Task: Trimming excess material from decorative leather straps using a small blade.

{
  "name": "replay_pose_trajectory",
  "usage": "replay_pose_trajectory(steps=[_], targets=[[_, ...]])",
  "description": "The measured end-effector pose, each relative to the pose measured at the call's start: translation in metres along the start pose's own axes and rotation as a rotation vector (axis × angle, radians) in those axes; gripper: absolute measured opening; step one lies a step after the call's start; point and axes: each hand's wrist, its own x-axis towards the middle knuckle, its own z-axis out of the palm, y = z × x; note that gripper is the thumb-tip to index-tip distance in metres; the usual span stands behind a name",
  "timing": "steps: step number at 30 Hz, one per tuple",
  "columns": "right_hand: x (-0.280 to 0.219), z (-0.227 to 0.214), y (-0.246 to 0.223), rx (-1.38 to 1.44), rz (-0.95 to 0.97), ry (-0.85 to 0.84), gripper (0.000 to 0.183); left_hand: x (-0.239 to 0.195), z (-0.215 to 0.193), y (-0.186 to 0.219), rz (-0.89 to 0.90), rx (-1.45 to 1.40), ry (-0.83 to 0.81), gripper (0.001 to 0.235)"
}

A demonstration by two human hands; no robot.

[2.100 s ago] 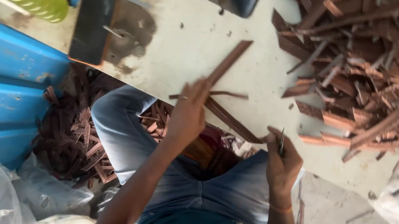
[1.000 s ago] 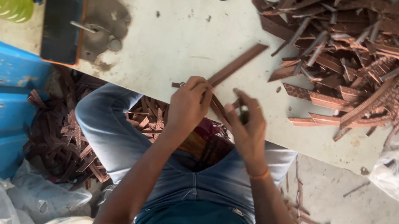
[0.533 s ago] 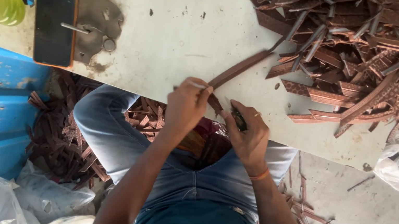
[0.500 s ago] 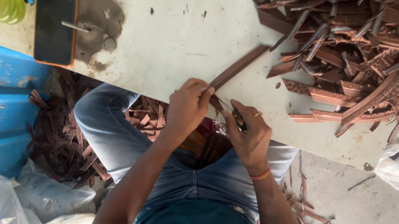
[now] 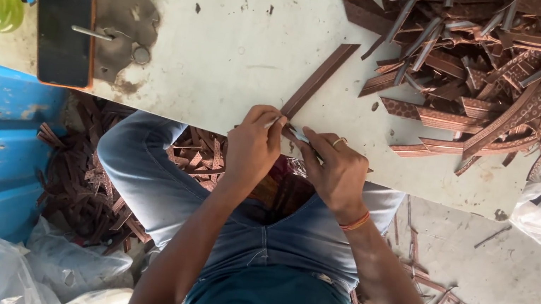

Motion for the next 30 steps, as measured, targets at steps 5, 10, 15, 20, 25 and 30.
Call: replay_pose_trajectory(steps=[5,10,15,20,25,30], targets=[[0.005,0.000,0.000,-0.026,-0.055,-0.012,0.021,-0.001,0.003,-0.003,0.067,0.045,0.013,0.014],[0.011,0.001,0.000,-0.056,-0.107,-0.009,0.017,-0.003,0.010,-0.006,0.133,0.144,0.002,0.011],[0.014,0.004,0.005,-0.155,-0.157,-0.066,0.017,-0.003,0.009,-0.004,0.218,0.213,-0.044,0.009],[0.008,0.011,0.019,-0.071,-0.095,-0.146,0.012,0.009,0.008,-0.029,-0.062,0.060,-0.167,0.018],[0.005,0.007,0.011,0.036,-0.059,-0.072,0.017,0.006,-0.001,-0.018,-0.187,-0.140,-0.163,0.023],[0.012,0.002,0.007,-0.022,-0.087,-0.047,0.021,0.002,-0.002,-0.010,-0.035,-0.013,-0.057,0.018]])
